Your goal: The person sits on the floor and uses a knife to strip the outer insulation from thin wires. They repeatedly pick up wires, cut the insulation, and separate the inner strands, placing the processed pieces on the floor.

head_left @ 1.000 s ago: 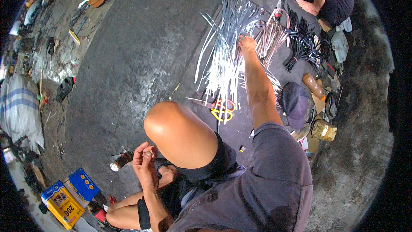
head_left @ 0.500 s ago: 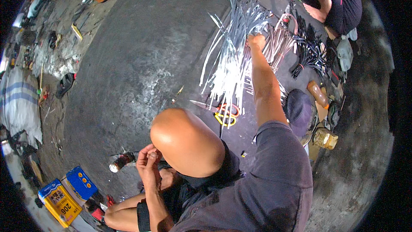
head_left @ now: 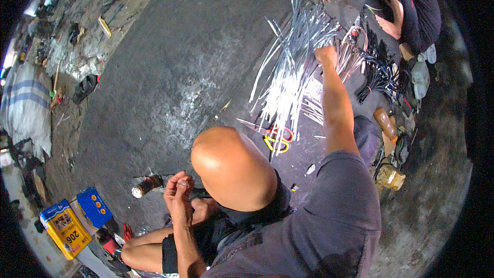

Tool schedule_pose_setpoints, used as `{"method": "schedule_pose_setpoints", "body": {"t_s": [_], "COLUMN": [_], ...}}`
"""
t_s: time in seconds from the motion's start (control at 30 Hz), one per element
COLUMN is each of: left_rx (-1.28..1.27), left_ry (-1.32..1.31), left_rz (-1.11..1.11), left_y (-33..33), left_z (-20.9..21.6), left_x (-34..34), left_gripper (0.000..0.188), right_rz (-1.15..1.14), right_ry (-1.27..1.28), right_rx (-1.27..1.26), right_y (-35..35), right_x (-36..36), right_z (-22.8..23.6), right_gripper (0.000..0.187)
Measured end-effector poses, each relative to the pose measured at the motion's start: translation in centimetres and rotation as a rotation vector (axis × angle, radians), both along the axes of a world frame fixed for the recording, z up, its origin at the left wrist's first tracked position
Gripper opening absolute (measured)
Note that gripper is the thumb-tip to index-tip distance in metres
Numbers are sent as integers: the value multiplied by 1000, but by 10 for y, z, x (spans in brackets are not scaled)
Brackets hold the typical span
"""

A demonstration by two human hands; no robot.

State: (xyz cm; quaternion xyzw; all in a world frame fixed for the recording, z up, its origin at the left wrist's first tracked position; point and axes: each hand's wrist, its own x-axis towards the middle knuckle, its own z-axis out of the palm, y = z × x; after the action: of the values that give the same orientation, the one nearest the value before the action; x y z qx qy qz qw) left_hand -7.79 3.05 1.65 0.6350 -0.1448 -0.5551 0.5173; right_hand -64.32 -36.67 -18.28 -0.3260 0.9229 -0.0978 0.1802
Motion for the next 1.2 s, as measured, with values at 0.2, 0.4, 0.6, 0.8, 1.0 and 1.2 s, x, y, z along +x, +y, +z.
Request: {"method": "schedule_pose_setpoints", "body": {"t_s": [0.2,0.4,0.6,0.8,1.0,1.2], "left_rx": [-15,-84,-97,-37,39,-38], "left_ry": [29,62,41,34,-17,-92], "left_rz": [19,-50,-65,46,77,62], "left_y": [5,14,29,58,69,67], "left_z": [-2,-7,-9,-21,-23,-13], "left_x": [-3,-3,4,6,-1,-12], "left_gripper": [29,29,24,14,15,14], "right_rz": [438,313,260,433,383,163], "right_ry": [-299,-336,-146,-182,-163,-302], "right_rx": [52,-207,-181,195,112,-15], "right_y": [168,277,293,318,320,307], "right_x": [31,123,139,182,211,213], "right_z": [-80,-23,12,30,31,10], "right_gripper": [18,31,37,57,55,44]}}
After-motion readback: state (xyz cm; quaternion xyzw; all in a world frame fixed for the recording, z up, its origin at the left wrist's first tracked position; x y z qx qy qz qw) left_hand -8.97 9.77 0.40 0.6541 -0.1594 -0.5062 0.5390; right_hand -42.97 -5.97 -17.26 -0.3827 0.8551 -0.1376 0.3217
